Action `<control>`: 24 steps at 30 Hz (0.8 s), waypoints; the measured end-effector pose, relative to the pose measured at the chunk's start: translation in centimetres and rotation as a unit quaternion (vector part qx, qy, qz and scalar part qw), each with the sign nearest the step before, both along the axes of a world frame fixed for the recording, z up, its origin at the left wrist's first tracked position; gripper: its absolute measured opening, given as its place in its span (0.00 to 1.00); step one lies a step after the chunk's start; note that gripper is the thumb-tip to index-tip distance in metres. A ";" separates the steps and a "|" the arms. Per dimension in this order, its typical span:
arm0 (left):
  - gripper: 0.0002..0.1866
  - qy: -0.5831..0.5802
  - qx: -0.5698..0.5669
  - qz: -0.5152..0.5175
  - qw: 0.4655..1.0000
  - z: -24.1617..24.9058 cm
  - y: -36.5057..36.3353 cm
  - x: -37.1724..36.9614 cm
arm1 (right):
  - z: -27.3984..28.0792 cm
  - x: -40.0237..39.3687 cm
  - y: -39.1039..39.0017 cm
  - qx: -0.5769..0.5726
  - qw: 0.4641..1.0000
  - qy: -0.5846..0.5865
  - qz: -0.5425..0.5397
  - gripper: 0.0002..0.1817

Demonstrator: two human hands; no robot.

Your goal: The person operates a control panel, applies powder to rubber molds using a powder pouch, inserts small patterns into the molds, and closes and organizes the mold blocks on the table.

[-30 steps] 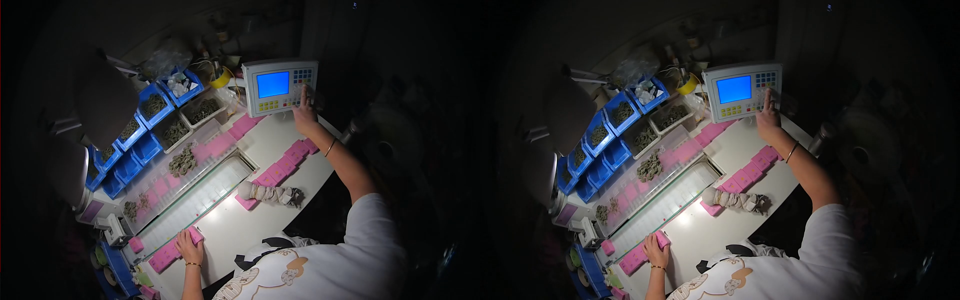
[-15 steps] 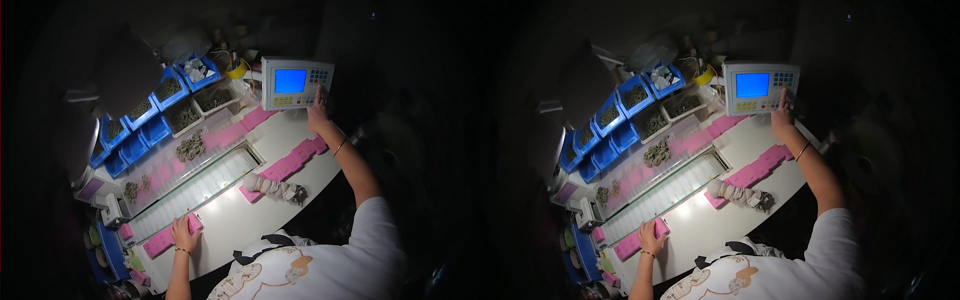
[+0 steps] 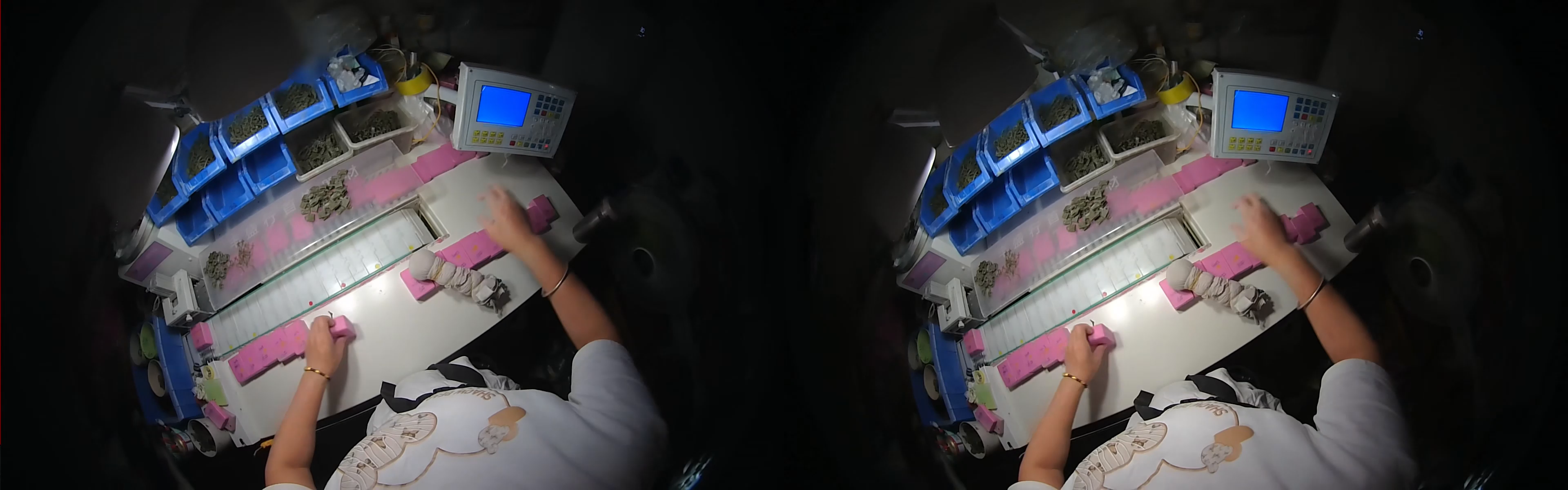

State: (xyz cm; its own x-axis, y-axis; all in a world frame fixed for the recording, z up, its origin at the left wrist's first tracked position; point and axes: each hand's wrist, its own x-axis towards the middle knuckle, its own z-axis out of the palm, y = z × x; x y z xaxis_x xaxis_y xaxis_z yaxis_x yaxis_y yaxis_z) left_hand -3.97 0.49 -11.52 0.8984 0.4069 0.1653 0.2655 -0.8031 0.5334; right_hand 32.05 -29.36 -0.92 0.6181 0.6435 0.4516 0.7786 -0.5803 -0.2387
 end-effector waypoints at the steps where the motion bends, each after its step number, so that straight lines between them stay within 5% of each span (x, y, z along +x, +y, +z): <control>1: 0.25 0.014 0.003 0.001 1.000 -1.0 -0.9 0.2 | -0.9 -2.3 1.2 0.003 0.994 0.105 0.010 0.18; 4: 0.24 -0.017 -0.091 0.056 0.994 -1.3 -4.2 1.7 | -4.2 -9.3 4.1 0.004 0.939 0.339 0.059 0.15; 7: 0.25 -0.049 -0.174 0.101 0.978 -1.9 -6.0 3.1 | -8.5 -13.9 6.4 0.010 0.914 0.386 0.124 0.19; 9: 0.27 -0.071 -0.200 0.086 0.973 -2.5 -6.8 3.3 | -9.9 -16.5 8.0 0.030 0.780 0.621 0.075 0.26; 12: 0.25 -0.075 -0.295 0.043 0.952 -1.2 -7.6 3.2 | -13.1 -18.6 10.2 0.080 0.697 0.712 0.033 0.30; 17: 0.24 -0.055 -0.337 0.013 0.940 -0.8 -6.8 1.9 | -14.1 -19.8 11.4 0.083 0.737 0.670 0.027 0.28; 24: 0.19 -0.049 -0.198 -0.025 0.979 -0.6 -6.2 1.9 | -14.4 -20.3 11.1 0.127 0.709 0.691 0.065 0.23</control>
